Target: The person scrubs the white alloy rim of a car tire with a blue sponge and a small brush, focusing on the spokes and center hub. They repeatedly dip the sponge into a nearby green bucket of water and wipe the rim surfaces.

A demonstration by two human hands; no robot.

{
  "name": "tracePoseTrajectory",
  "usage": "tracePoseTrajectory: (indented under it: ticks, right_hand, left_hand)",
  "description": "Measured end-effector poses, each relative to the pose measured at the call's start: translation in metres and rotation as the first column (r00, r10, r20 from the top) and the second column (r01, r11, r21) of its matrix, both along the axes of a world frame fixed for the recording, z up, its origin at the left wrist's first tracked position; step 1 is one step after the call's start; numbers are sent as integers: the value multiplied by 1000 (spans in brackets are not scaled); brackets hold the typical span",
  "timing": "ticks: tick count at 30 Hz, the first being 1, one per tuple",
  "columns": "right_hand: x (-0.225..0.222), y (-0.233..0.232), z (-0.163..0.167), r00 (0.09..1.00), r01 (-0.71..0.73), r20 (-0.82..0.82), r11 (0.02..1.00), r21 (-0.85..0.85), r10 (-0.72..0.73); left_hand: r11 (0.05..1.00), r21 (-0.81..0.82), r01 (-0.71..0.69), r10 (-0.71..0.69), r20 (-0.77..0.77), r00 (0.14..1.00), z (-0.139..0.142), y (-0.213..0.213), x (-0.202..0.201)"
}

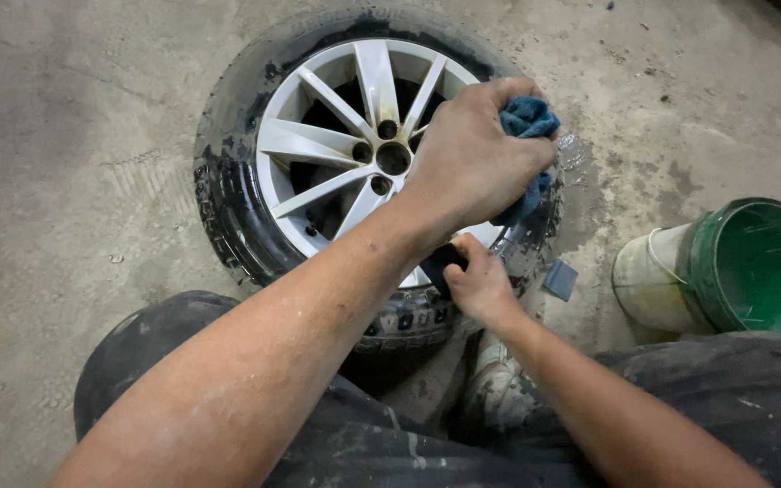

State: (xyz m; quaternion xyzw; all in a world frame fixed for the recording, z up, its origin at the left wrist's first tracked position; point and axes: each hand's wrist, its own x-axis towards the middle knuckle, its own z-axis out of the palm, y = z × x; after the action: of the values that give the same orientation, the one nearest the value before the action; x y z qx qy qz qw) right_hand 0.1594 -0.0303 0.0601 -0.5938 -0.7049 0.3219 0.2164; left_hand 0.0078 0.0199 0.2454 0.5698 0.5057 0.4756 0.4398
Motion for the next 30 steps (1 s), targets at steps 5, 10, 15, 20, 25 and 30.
tracePoseTrajectory:
  ticks: [5, 10, 15, 20, 25, 30]
  right_hand:
    - [-21, -8, 6, 987, 60, 157, 986, -154, -35]
    - [-34, -14, 12, 981, 22, 193, 987, -160, 9]
    - [-41, -10, -6, 949, -22, 312, 997, -76, 45]
    - [-36, -13, -16, 959, -129, 266, 986, 107, 96]
    - [-29, -17, -14, 982, -162, 123, 976, 144, 145]
    - [-36, -10, -15, 903, -217, 395, 972, 87, 167]
  left_hand:
    - [999, 42, -11, 13, -40, 999, -1, 0, -2]
    - [1000, 11, 14, -14, -34, 999, 1, -2, -2]
    - [997, -60, 42, -46, -60, 997, -1, -2, -4]
    - [1000, -10, -1, 1, -19, 1000, -3, -3, -6]
    - [1000, -6, -27, 27, -35, 999, -6, -3, -8]
    - [998, -5, -56, 56, -45, 997, -9, 2, -5]
